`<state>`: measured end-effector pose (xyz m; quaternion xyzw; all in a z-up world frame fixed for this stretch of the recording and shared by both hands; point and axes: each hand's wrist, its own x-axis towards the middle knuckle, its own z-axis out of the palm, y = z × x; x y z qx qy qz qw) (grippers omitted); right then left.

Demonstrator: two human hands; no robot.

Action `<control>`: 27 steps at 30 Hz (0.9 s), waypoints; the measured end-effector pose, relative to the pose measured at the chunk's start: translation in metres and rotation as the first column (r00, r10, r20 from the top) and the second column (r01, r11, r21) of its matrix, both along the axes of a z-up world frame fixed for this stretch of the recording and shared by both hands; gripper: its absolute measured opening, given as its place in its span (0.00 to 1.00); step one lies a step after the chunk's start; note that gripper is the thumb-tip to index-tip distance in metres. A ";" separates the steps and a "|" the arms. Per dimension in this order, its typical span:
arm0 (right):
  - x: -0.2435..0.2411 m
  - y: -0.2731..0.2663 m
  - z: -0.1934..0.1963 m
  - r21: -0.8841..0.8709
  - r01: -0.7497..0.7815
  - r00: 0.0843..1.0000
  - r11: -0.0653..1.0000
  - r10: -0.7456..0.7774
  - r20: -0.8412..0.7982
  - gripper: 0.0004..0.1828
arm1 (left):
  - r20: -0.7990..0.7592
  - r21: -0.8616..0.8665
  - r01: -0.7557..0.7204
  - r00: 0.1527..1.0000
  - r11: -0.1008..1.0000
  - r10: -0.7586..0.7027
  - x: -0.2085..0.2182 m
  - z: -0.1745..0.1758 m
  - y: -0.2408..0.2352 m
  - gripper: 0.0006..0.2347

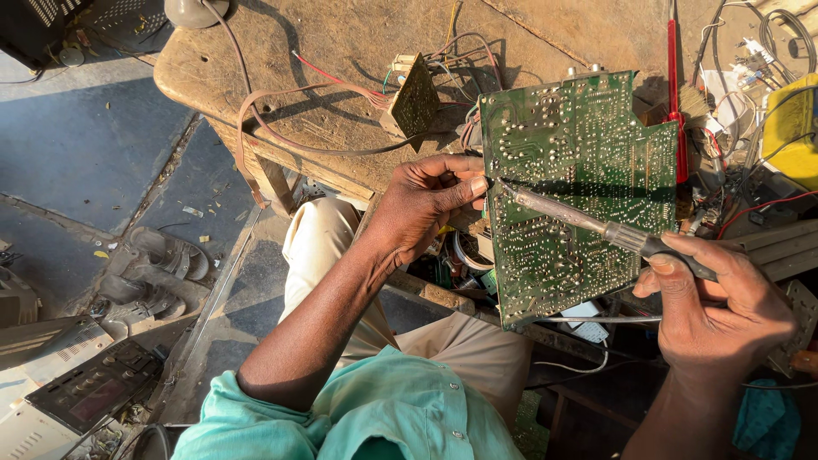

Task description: The person solders a green circuit board using a soldering iron and solder wire, working on multiple points across the board. They flip the board to access different sides and continue soldering various joints.

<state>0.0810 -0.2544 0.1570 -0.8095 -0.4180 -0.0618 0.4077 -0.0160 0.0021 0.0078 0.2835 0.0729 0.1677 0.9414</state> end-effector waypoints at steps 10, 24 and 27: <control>0.000 0.004 -0.002 0.052 0.031 0.985 0.998 -0.022 -0.172 0.08 | 0.009 -0.001 0.004 1.000 1.000 -0.004 0.002 -0.004 0.002 0.11; 0.001 0.002 -0.006 0.037 -0.028 0.997 0.999 0.030 -0.071 0.12 | 0.046 -0.007 0.024 0.999 1.000 -0.023 0.004 -0.011 0.004 0.11; -0.001 0.002 -0.006 0.065 0.016 0.988 0.998 -0.006 -0.154 0.10 | 0.030 -0.028 0.035 0.999 0.999 -0.034 0.004 -0.012 0.004 0.11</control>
